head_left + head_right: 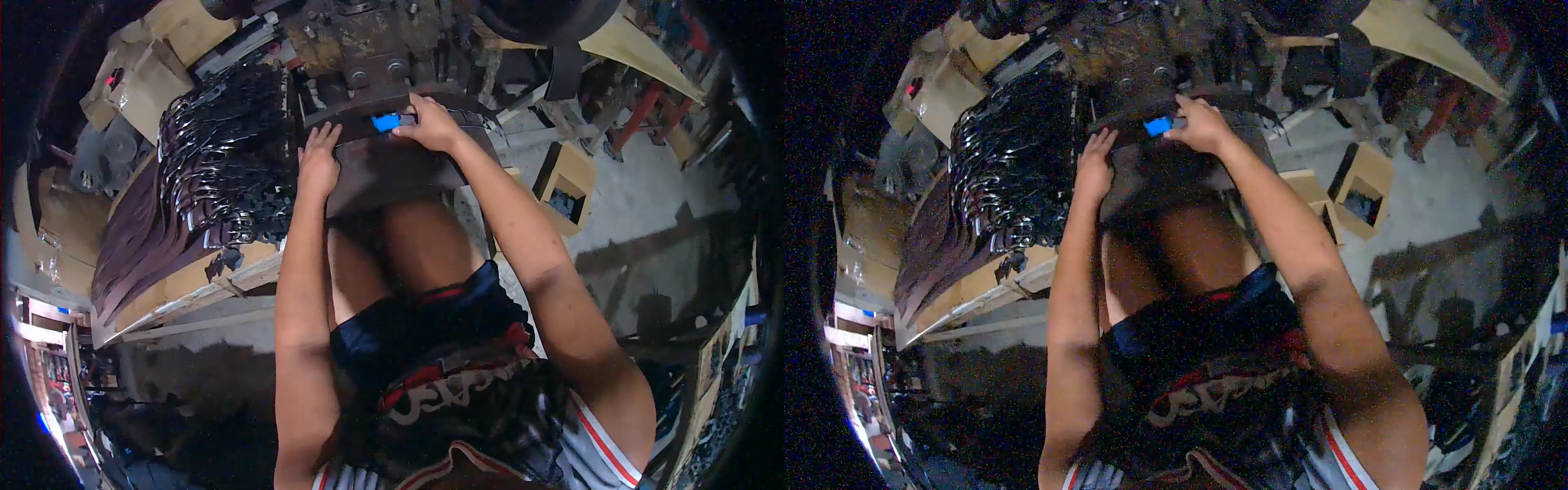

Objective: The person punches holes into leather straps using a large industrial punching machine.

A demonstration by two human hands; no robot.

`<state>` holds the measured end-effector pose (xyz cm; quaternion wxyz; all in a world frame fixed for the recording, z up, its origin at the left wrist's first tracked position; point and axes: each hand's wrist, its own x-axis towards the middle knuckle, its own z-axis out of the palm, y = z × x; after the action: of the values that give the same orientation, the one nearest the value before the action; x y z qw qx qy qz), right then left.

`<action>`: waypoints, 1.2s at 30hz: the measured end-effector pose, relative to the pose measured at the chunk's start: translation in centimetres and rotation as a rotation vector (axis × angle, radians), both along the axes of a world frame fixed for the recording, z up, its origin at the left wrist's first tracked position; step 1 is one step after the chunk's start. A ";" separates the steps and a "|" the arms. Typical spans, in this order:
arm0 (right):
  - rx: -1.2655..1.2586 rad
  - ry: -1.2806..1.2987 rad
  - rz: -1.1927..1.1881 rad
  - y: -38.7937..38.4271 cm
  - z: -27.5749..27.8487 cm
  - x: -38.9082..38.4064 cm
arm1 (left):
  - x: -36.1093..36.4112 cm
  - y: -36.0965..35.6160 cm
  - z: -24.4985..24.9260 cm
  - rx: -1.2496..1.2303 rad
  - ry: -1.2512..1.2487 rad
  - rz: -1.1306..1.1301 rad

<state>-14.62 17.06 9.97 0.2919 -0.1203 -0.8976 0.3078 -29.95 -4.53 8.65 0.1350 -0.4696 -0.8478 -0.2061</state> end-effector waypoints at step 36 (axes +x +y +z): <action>-0.384 0.014 0.179 1.2 0.2 0.0 | -0.5 -0.2 -0.3 0.127 0.097 0.028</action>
<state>-14.63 18.26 10.19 0.2413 -0.0912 -0.8274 0.4989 -30.48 -4.76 8.34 0.2082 -0.4574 -0.8321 -0.2347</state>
